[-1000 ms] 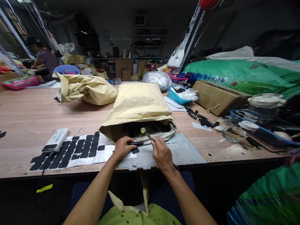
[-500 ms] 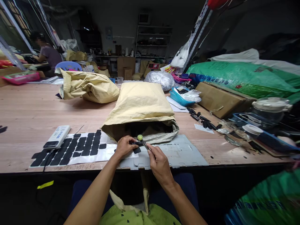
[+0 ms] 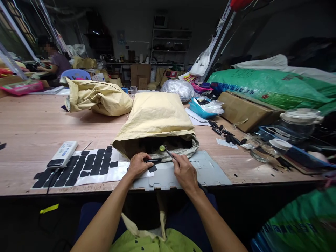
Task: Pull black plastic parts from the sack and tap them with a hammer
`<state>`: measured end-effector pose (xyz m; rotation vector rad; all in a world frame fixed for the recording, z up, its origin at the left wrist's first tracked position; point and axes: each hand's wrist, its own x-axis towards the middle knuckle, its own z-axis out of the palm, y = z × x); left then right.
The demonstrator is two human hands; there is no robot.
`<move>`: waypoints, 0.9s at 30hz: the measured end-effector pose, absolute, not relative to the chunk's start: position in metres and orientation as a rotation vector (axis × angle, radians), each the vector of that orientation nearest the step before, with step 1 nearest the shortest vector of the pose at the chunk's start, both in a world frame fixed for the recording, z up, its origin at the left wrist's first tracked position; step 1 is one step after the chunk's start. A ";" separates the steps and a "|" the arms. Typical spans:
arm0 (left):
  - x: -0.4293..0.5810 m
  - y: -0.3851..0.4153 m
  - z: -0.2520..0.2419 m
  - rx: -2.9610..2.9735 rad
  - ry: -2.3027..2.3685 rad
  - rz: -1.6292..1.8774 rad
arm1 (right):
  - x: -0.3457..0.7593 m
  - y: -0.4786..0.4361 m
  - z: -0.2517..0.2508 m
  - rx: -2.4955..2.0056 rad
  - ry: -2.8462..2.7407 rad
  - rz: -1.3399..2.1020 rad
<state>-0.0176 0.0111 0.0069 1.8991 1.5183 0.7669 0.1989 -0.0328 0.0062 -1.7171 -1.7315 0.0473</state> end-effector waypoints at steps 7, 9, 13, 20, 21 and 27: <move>-0.021 0.013 0.014 1.916 1.423 0.733 | 0.221 -0.003 -0.010 -1.943 -1.828 -0.322; -0.023 0.007 0.019 1.948 1.370 0.720 | 0.222 -0.004 -0.014 -1.947 -1.808 -0.322; -0.030 -0.028 0.025 2.095 1.146 0.611 | 0.222 -0.004 -0.016 -1.914 -1.804 -0.321; -0.041 -0.084 0.013 2.415 1.073 0.196 | 0.223 -0.026 0.000 -1.486 -1.682 -0.461; -0.041 -0.085 0.011 2.440 1.079 0.186 | 0.226 -0.042 -0.002 -1.423 -1.684 -0.443; -0.040 -0.085 0.006 2.448 1.047 0.255 | 0.261 -0.202 -0.046 -1.666 -1.598 -0.102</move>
